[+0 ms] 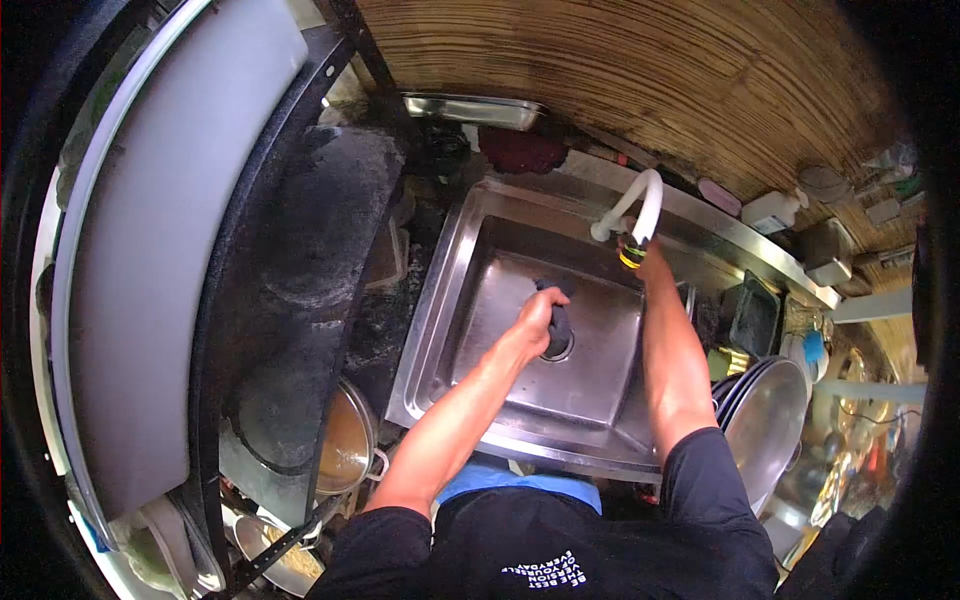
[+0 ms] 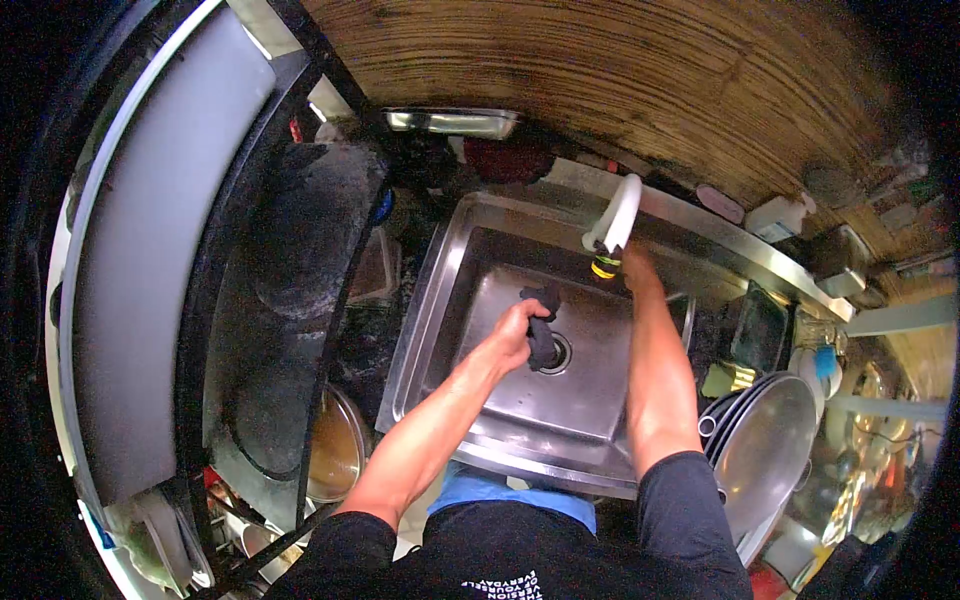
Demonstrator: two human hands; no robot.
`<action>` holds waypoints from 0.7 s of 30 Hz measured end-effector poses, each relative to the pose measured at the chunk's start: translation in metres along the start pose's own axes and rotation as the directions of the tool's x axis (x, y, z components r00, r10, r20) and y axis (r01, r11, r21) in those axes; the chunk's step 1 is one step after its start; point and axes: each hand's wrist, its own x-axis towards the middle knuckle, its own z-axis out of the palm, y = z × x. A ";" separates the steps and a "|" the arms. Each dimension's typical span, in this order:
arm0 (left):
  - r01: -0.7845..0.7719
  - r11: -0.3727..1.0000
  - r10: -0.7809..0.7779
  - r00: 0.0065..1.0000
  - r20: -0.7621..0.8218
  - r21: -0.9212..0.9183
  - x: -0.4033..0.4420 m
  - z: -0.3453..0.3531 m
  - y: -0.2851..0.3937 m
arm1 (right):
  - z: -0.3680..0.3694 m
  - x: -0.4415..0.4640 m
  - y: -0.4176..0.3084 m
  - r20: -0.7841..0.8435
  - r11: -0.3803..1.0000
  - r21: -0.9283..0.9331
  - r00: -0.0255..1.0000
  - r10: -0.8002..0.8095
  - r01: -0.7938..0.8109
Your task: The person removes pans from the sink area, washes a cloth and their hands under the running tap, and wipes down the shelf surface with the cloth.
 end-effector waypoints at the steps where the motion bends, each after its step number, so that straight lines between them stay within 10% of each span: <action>1: 0.005 1.000 -0.006 0.999 -0.044 -0.023 0.009 0.001 -0.002 | 0.001 -0.012 -0.014 0.049 0.999 -0.014 0.998 0.038 -0.037; 7: 0.167 0.979 -0.158 0.984 0.076 -0.119 0.029 0.025 0.007 | -0.008 -0.062 -0.044 0.167 0.948 -0.239 0.970 -0.175 0.212; 12: 0.110 0.994 -0.110 0.985 0.130 0.008 0.029 0.063 0.013 | -0.024 0.001 0.018 0.133 0.618 -0.524 0.773 -0.620 0.586; 16: -0.463 0.688 0.531 0.846 0.046 0.560 0.068 0.067 -0.018 | 0.020 -0.057 0.037 -0.356 0.878 -0.309 0.812 -0.464 0.366; 18: -0.462 0.532 0.521 0.839 0.156 0.709 0.044 0.084 0.009 | 0.049 -0.035 0.091 -0.365 0.948 -0.031 0.879 -0.305 0.316; 20: -0.556 0.409 0.672 0.720 0.174 0.723 0.034 0.069 0.007 | 0.073 -0.125 0.019 0.193 0.572 0.787 0.973 0.130 -0.232; 21: -0.568 0.117 0.798 0.543 0.264 0.814 0.020 0.065 0.011 | 0.083 -0.127 0.025 0.184 0.742 0.654 0.982 0.032 -0.147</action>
